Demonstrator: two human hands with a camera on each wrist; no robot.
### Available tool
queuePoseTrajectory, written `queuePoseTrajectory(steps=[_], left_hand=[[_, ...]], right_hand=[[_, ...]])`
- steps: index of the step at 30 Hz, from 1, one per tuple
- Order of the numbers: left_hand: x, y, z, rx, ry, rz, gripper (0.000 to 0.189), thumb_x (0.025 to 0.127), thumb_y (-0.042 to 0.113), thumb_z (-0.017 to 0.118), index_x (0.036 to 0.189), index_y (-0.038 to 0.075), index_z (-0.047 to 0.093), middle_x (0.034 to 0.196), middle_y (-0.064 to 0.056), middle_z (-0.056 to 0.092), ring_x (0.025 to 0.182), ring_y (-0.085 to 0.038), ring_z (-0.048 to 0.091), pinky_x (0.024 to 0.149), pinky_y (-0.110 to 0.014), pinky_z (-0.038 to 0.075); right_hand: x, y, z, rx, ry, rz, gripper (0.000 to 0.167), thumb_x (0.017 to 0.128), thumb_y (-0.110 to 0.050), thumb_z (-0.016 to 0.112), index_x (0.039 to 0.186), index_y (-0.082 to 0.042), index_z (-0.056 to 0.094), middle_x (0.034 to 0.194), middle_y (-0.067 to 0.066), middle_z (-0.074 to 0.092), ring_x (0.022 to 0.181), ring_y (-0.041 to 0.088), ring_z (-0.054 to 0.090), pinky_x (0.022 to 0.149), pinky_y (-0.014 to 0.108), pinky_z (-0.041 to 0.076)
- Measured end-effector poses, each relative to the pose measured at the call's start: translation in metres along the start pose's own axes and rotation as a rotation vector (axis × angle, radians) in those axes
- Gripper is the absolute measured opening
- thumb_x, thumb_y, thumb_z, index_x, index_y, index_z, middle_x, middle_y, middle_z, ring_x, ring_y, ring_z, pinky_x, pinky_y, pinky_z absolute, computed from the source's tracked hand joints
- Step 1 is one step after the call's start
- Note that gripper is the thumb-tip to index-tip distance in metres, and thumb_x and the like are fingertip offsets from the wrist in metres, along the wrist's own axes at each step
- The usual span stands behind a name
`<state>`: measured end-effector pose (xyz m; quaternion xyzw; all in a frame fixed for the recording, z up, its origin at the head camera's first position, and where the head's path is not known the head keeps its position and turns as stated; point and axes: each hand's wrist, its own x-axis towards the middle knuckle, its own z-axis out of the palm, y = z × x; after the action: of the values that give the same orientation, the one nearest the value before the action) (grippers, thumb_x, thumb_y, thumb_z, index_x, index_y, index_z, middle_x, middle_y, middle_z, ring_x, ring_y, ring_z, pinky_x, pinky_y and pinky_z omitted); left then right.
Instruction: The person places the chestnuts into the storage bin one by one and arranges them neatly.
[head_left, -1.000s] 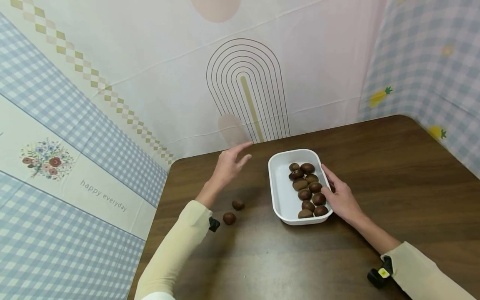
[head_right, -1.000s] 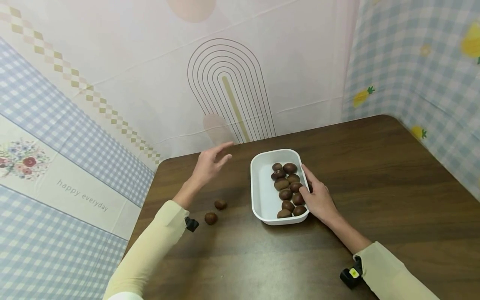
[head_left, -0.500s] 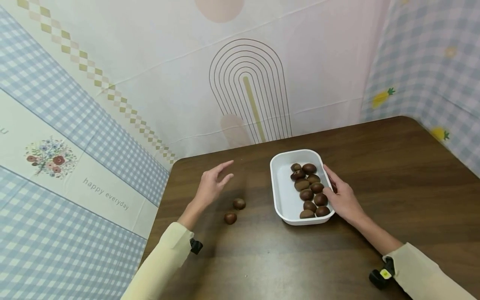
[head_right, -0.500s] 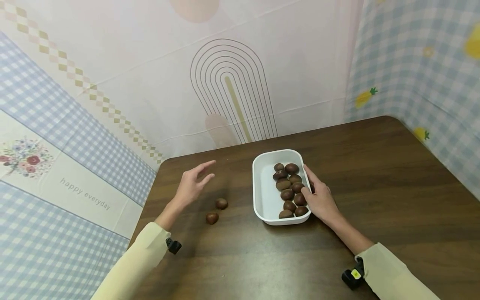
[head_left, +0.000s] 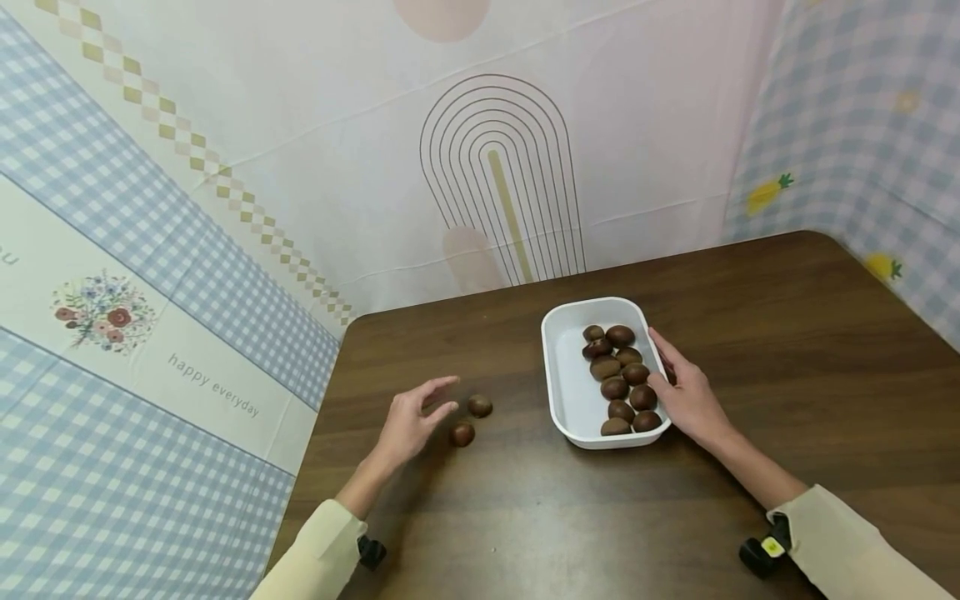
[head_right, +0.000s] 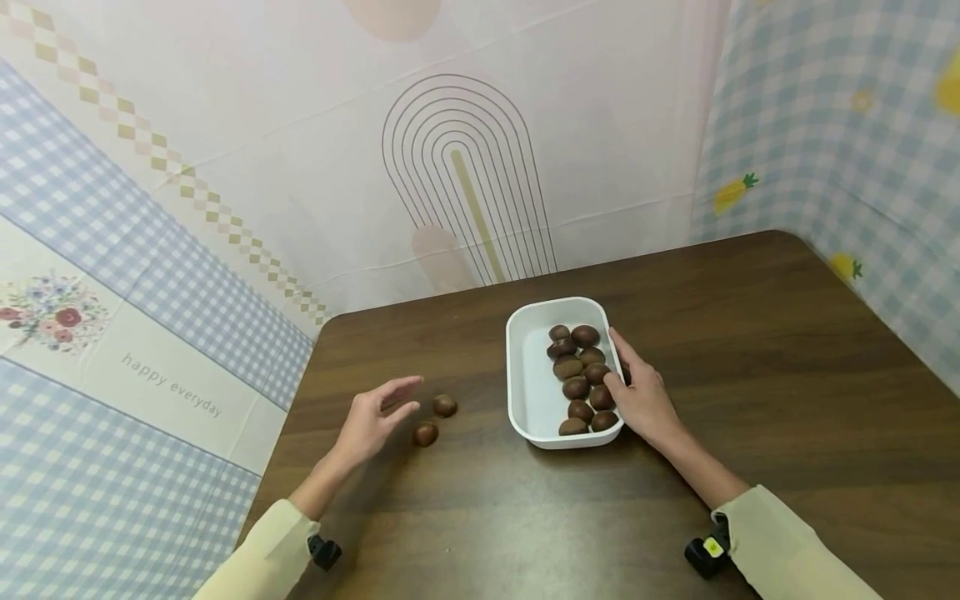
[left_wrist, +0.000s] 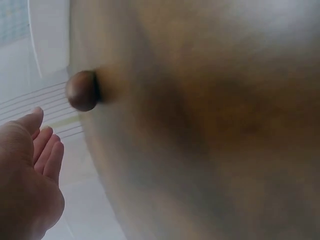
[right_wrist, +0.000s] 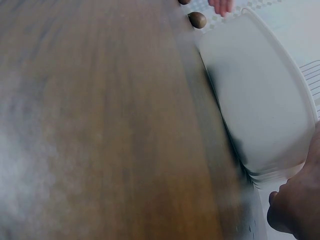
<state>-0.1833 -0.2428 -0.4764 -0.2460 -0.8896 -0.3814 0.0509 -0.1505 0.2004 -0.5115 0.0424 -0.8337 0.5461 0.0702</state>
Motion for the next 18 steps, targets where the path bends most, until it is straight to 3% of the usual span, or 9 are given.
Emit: queuePoseTrajectory(steps=[5,11,18], left_hand=[[-0.018,-0.001,0.007,-0.007,-0.042,-0.061,0.037,0.095,0.01,0.081,0.131,0.008,0.073,0.132,-0.006,0.073,0.122,-0.025,0.07,0.1,-0.04,0.058],[-0.032,-0.003,0.017,-0.011,-0.112,-0.063,0.037,0.094,0.011,0.081,0.131,0.01,0.073,0.129,-0.006,0.075,0.117,-0.022,0.073,0.097,-0.035,0.059],[-0.038,0.0,0.024,0.038,-0.099,-0.055,0.037,0.093,0.013,0.084,0.129,0.014,0.075,0.123,-0.004,0.077,0.111,-0.017,0.075,0.093,-0.034,0.061]], right_hand=[[0.0,0.001,-0.001,0.007,0.0,-0.009,0.071,0.104,0.0,0.052,0.169,-0.011,0.027,0.164,0.031,0.035,0.144,0.052,0.043,0.109,0.066,0.04],[0.0,0.002,-0.001,0.003,0.005,-0.017,0.071,0.104,0.0,0.052,0.17,-0.012,0.027,0.164,0.031,0.035,0.143,0.052,0.043,0.109,0.067,0.039],[0.0,0.001,-0.001,0.005,-0.002,-0.008,0.072,0.104,0.0,0.053,0.17,-0.012,0.026,0.164,0.031,0.035,0.144,0.052,0.042,0.11,0.067,0.039]])
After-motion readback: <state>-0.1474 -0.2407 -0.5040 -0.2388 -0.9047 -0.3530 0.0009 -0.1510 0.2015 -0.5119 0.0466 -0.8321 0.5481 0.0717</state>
